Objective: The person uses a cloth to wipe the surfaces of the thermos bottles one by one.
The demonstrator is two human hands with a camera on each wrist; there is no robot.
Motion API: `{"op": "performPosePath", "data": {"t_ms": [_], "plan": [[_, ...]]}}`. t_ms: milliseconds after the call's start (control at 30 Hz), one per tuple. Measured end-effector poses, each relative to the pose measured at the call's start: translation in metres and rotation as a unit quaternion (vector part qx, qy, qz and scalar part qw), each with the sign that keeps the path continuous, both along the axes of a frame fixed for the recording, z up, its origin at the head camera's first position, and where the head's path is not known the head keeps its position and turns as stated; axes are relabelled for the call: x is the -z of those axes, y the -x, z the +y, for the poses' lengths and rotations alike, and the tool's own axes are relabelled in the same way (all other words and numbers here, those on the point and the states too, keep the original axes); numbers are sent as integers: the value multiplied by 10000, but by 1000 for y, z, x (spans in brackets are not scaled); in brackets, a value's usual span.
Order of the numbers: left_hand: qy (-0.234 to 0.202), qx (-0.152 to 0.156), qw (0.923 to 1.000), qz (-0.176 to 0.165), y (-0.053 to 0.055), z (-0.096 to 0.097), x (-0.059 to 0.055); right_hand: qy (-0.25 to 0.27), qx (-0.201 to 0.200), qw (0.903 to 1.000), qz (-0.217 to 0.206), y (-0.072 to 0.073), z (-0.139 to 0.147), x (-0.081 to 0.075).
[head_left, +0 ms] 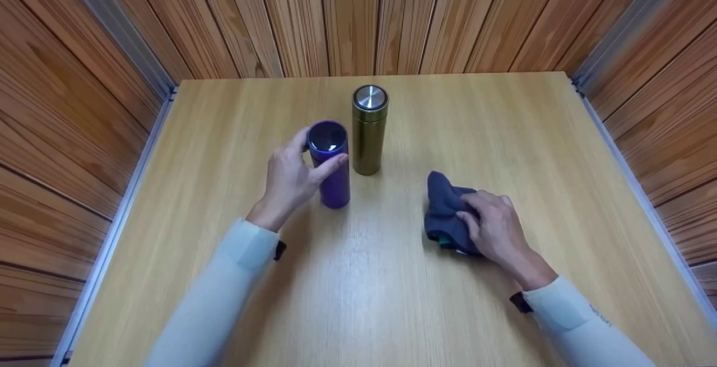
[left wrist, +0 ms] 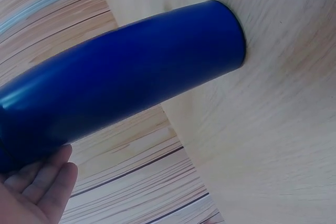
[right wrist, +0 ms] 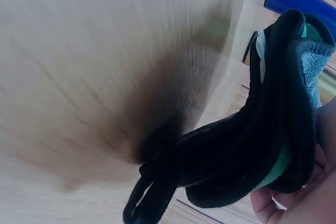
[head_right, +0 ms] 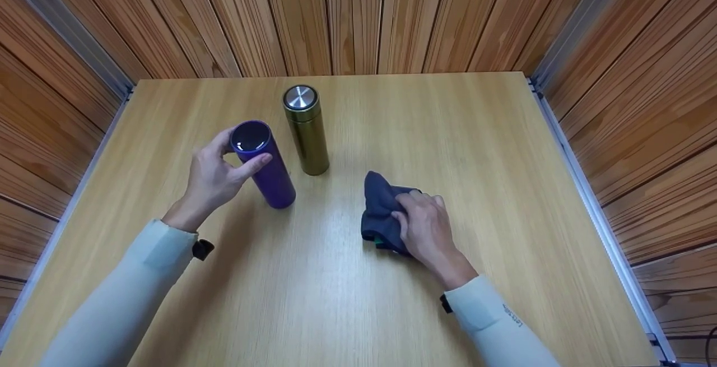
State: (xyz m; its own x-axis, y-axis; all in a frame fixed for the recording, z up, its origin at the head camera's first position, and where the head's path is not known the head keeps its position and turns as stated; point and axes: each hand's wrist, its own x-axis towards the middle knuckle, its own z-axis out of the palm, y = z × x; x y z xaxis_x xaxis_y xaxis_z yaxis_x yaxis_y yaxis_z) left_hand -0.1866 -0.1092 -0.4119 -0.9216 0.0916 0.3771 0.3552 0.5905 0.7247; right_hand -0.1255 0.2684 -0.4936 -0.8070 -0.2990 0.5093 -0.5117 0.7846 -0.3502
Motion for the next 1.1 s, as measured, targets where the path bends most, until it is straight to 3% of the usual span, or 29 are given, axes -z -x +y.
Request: {"op": "performPosePath", "data": {"t_ms": [167,400,833,1100], "plan": [[-40,111,9999,47,-3,3,1,44,1,10000,1,-1,-1,0],[-50,253,9996,-143,-7,7,2,89,15,10000,7,-2,-3,1],[-163,699,9974,87,-13,15,3,151,15,9999,-12,-2,-7,-2],[-267,900,9954,-204,-17,20,1,244,3,9997,-51,-3,-10,-4]]}}
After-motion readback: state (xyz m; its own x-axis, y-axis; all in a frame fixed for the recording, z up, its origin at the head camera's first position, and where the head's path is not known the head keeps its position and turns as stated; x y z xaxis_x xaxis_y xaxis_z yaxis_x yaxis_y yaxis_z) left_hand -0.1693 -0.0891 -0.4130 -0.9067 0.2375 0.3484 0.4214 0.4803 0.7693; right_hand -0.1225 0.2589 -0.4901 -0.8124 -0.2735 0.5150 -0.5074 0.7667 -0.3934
